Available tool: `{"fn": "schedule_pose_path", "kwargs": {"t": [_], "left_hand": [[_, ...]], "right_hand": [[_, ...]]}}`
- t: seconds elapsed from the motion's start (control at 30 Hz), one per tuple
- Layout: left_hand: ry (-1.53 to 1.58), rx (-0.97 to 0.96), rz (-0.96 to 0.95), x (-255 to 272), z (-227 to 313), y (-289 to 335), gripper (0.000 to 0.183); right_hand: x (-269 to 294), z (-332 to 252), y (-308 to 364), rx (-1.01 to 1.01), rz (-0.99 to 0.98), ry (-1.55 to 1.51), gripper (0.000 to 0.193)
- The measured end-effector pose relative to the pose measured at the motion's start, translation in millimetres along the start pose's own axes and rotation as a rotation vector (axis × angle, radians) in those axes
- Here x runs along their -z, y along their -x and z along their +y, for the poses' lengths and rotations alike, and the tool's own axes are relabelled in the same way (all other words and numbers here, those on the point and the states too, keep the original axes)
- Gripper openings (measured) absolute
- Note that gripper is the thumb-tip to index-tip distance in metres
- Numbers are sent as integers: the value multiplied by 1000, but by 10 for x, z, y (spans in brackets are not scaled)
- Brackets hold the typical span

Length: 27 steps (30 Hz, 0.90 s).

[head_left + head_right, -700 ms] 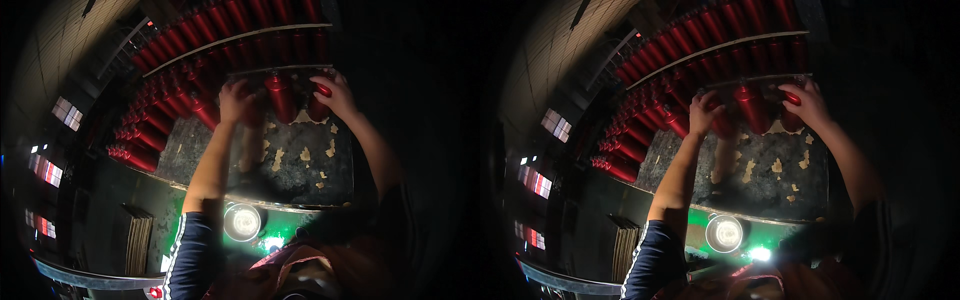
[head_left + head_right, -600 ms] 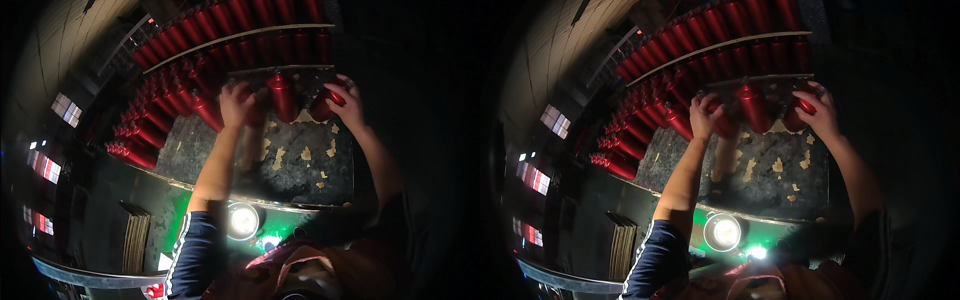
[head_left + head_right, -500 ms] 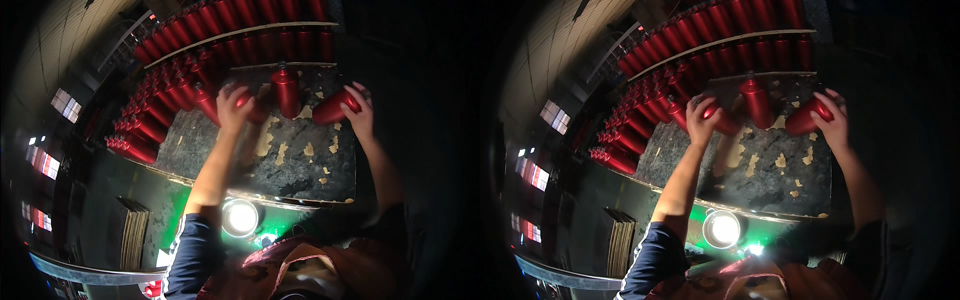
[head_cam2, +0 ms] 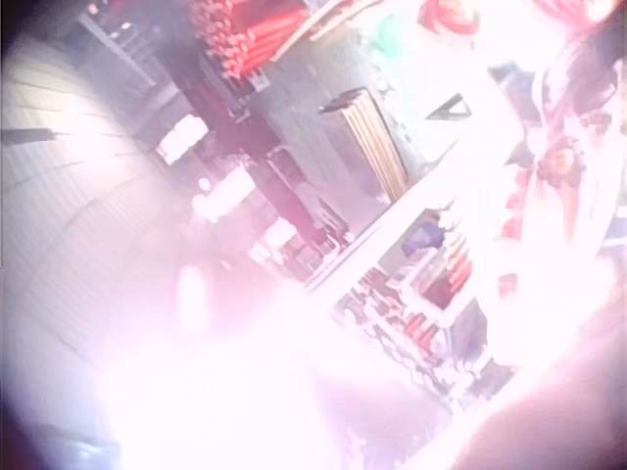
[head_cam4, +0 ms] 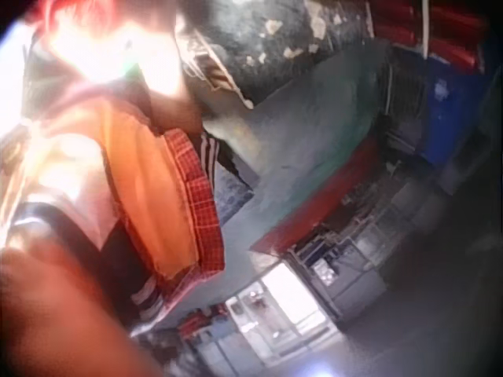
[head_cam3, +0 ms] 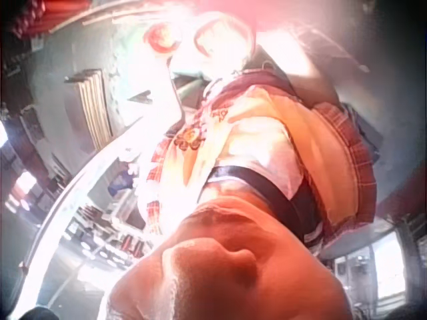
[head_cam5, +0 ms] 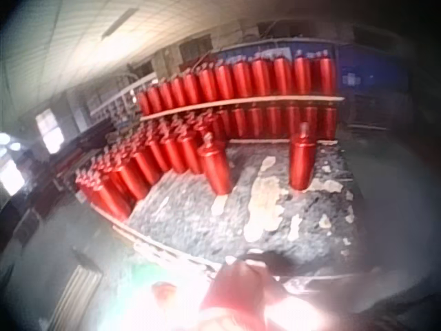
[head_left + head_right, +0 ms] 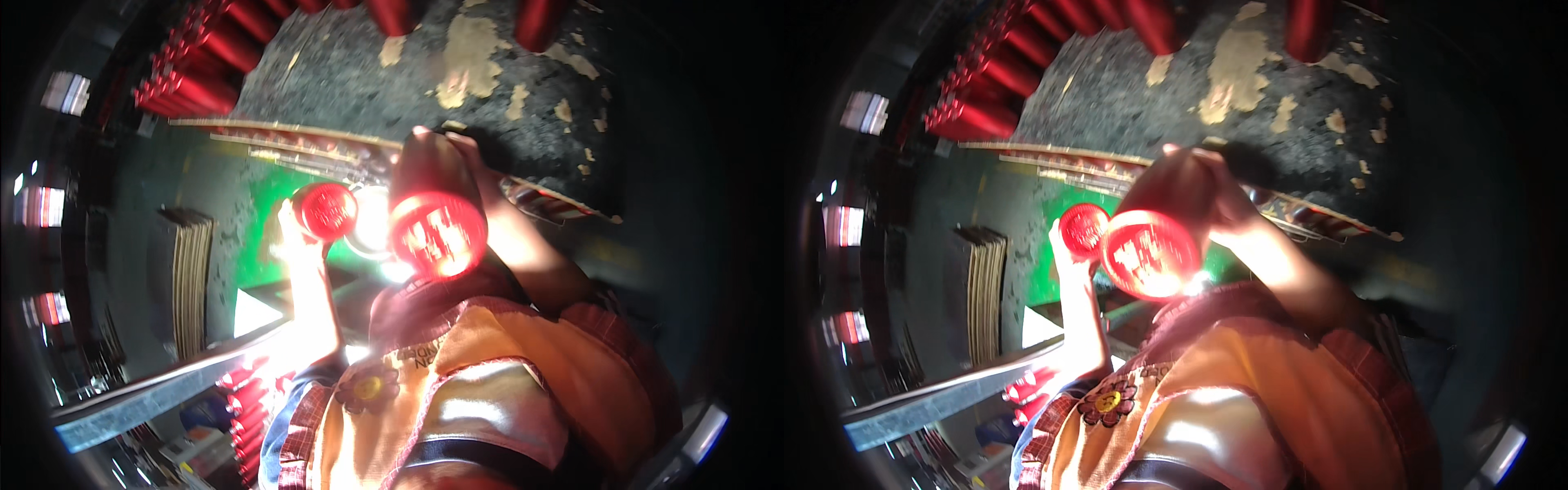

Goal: The person repeatedly picks up red spray cans from a rack, dips the nozzle into a small metal bowl of liquid, and places the cans onto a metal tray. The action is repeated continuously throughout the clip.

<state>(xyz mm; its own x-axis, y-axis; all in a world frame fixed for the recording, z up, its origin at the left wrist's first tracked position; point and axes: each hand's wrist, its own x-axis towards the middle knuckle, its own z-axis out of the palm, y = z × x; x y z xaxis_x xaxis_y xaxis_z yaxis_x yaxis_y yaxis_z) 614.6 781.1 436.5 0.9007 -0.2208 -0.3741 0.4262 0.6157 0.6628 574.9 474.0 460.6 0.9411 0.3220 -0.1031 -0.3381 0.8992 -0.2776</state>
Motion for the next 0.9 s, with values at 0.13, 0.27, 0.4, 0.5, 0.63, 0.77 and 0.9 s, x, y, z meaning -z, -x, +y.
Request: {"fn": "schedule_pose_path", "kwargs": {"t": [0.13,0.27,0.4,0.5,0.63,0.77,0.9], "left_hand": [[370,216,74,591,-343,-25,48],[678,324,42,919,-433,-261,47],[922,417,-19,1166,-356,-594,45],[1027,473,-36,1370,-346,-818,44],[1153,497,4,1576,-368,-990,64],[1078,428,-25,1578,-371,-934,59],[883,175,46,1427,-448,-571,44]], "right_hand": [[384,725,-940,164,-500,672,52],[529,1164,-1275,-163,-296,79,57],[447,1353,-1426,-414,24,-369,60],[439,1446,-1489,-403,143,-432,50],[499,1548,-1570,-381,138,-470,45],[480,1577,-1485,-363,137,-388,63],[445,1501,-1077,-364,91,-272,60]]}}
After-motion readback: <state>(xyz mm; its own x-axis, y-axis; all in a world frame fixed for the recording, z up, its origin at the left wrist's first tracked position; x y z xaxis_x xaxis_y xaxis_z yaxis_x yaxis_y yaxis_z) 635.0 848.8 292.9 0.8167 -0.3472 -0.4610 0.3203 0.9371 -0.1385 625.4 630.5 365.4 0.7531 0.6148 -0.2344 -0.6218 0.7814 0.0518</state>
